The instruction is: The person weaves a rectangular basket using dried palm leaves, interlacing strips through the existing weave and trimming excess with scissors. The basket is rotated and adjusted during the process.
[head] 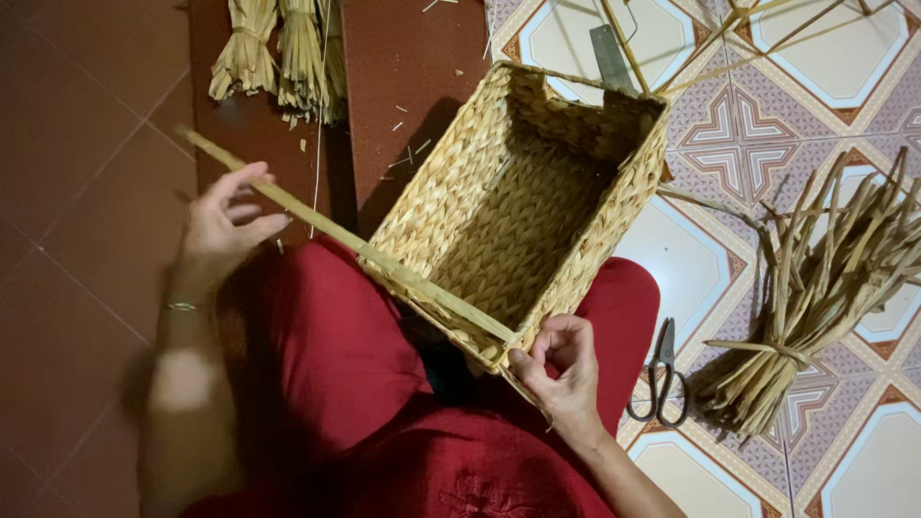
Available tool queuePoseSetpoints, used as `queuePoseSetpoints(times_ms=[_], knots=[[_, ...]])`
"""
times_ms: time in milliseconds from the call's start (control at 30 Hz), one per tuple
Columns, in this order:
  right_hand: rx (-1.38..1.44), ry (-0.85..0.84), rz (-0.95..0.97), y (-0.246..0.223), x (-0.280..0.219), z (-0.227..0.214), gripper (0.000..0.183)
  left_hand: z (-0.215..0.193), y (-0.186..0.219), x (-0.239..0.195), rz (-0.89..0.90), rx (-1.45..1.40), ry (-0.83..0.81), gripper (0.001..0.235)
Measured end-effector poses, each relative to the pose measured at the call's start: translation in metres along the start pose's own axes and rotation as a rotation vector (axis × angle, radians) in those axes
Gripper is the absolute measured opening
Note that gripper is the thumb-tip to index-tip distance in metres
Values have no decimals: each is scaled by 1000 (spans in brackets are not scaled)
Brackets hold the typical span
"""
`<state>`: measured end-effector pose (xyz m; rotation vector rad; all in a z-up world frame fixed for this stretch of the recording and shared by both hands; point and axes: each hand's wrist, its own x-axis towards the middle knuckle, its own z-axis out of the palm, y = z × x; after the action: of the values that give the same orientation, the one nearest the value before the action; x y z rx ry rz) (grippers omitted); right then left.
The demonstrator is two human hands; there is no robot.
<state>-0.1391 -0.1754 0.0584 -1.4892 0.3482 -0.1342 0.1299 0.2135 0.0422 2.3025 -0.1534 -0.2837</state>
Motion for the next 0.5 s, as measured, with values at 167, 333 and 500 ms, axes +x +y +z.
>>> queuePoseSetpoints(times_ms=[167, 333, 500], knots=[[-14, -24, -9, 4, 3, -4, 38, 0, -10, 5, 246, 713, 553, 3], [12, 17, 85, 7, 0, -3, 35, 19, 19, 25, -133, -356, 100, 32], [-5, 10, 72, 23, -3, -9, 34, 89, 88, -48, 107, -923, -537, 35]])
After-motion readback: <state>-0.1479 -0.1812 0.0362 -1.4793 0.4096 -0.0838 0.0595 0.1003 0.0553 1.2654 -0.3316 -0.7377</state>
